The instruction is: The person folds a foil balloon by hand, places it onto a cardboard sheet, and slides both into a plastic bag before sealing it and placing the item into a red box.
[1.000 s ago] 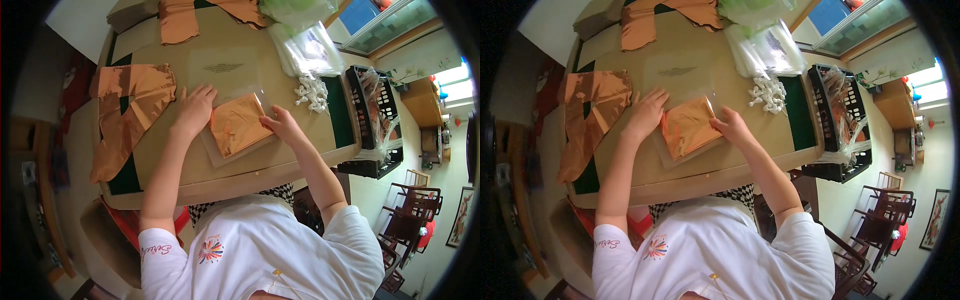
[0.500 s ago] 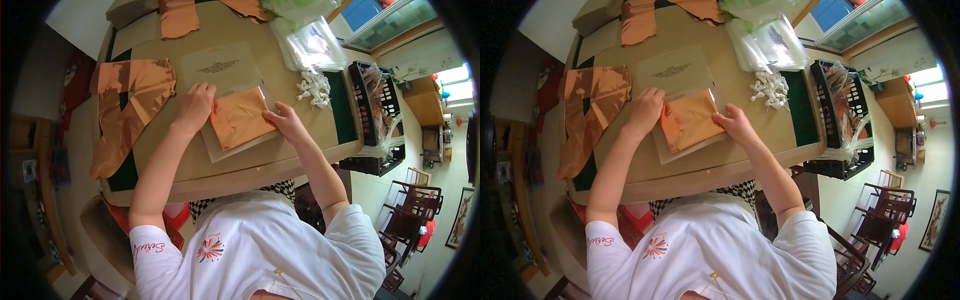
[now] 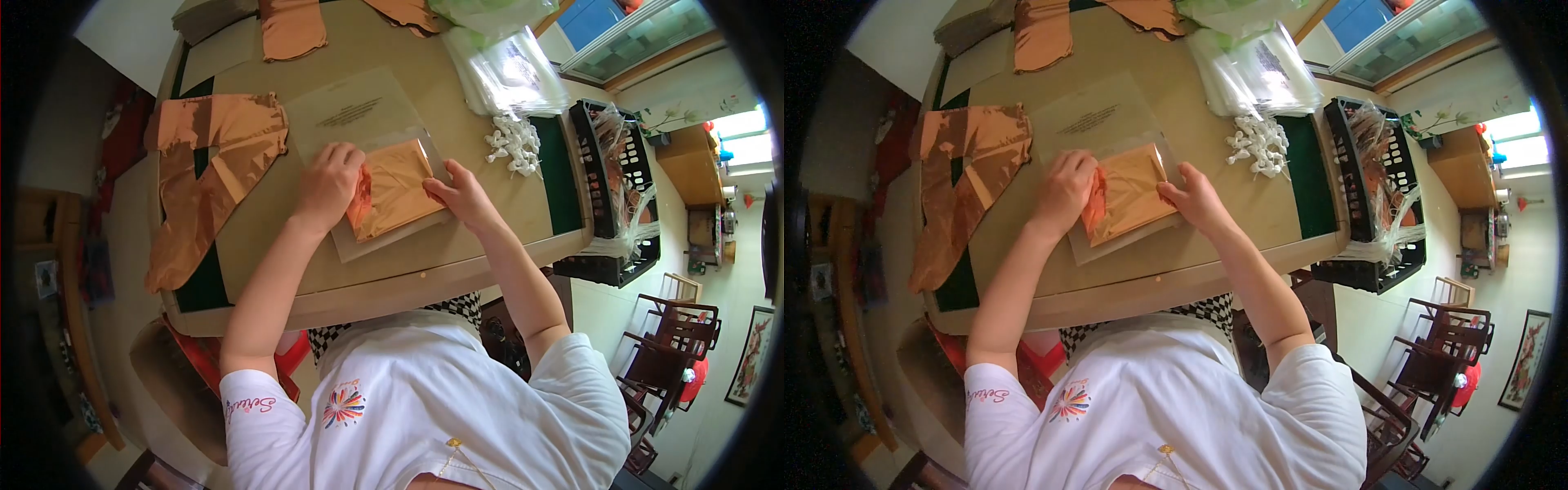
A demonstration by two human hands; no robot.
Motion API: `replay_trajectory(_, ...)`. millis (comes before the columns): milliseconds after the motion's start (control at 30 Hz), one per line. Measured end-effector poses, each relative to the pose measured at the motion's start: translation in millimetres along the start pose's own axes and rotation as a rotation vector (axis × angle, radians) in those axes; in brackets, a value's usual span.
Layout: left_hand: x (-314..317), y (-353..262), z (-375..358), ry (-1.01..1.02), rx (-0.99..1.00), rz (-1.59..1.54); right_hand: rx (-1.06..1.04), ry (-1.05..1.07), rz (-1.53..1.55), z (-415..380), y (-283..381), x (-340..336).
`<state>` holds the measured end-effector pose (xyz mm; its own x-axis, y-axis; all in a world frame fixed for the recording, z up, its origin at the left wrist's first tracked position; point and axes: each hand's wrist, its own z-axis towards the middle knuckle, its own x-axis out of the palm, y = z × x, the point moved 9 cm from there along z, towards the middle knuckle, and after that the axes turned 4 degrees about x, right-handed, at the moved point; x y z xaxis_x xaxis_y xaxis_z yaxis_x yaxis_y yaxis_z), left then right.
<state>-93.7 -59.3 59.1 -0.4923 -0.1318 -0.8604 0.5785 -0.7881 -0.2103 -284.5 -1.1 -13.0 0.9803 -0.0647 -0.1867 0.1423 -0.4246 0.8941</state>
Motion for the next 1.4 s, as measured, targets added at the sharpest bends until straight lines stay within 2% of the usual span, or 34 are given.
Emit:
replay_trajectory(133,-0.1,-12.1,-2.6,-0.047,0.056,-0.028,-0.017,-0.017,-0.022,0.4,2.5,-4.1)
replay_trajectory(267,5.0,-8.4,-2.9,-0.036,0.006,-0.093,-0.078,-0.069,-0.003,9.7,-10.6,-9.5)
replay_trajectory(333,-1.4,-14.8,-1.5,-0.045,0.036,-0.06,-0.037,-0.072,-0.009,5.7,-4.0,-10.3)
replay_trajectory(433,3.2,6.3,-12.1,-0.065,-0.138,-0.127,-0.022,-0.065,0.021,6.0,-6.1,-10.9)
replay_trajectory(533,-16.1,21.8,-27.0,-0.298,-0.256,-0.246,-0.025,-0.059,0.223,1.5,-5.8,-11.0)
replay_trajectory(567,-22.4,39.0,-39.2,-0.43,-0.389,-0.363,-0.029,-0.055,0.318,0.8,-3.9,-10.3)
replay_trajectory(667,1.7,71.4,-67.6,-0.537,-1.025,-1.237,-0.06,0.016,0.388,0.6,1.3,-6.2)
replay_trajectory(700,4.3,57.9,-63.7,-0.418,-1.103,-1.453,-0.05,0.014,0.382,-0.6,1.3,-4.3)
replay_trajectory(767,25.3,57.6,-66.9,-0.254,-1.061,-1.554,-0.038,0.015,0.366,-2.1,4.9,2.1)
replay_trajectory(800,32.5,54.1,-64.8,-0.171,-1.034,-1.602,-0.046,-0.047,0.235,-3.3,7.5,-1.9)
replay_trajectory(867,37.4,58.1,-68.3,-0.188,-1.036,-1.559,-0.061,-0.18,-0.029,-10.9,12.3,-11.1)
replay_trajectory(900,37.6,58.5,-69.2,-0.199,-1.054,-1.557,-0.254,-0.313,-0.039,-28.3,33.7,-16.5)
replay_trajectory(967,38.3,60.0,-69.9,-0.213,-1.081,-1.571,-0.768,-0.322,-0.619,-71.2,92.5,8.0)
replay_trajectory(1033,39.6,59.3,-68.6,-0.199,-1.098,-1.601,-1.009,-0.216,-0.978,-95.1,100.9,40.8)
replay_trajectory(1100,40.2,53.4,-65.2,-0.17,-1.099,-1.621,-0.98,-0.028,-1.114,-96.4,90.8,64.5)
replay_trajectory(1133,39.1,51.3,-62.9,-0.162,-1.097,-1.63,-0.948,-0.044,-1.009,-91.9,93.4,58.4)
replay_trajectory(1233,32.2,38.6,-58.6,-0.46,-1.107,-2.12,-0.88,-0.093,-0.761,-76.4,112.2,44.5)
replay_trajectory(1333,41.3,28.6,-57.6,-0.458,-0.996,-2.099,-0.756,-0.07,-0.585,-66.1,124.4,39.3)
replay_trajectory(1367,43.8,19.1,-54.3,-0.338,-0.923,-1.968,-0.777,-0.083,-0.583,-63.3,124.5,40.7)
replay_trajectory(1400,39.7,13.4,-48.1,-0.349,-0.926,-1.905,-0.717,-0.064,-0.605,-59.1,121.7,43.2)
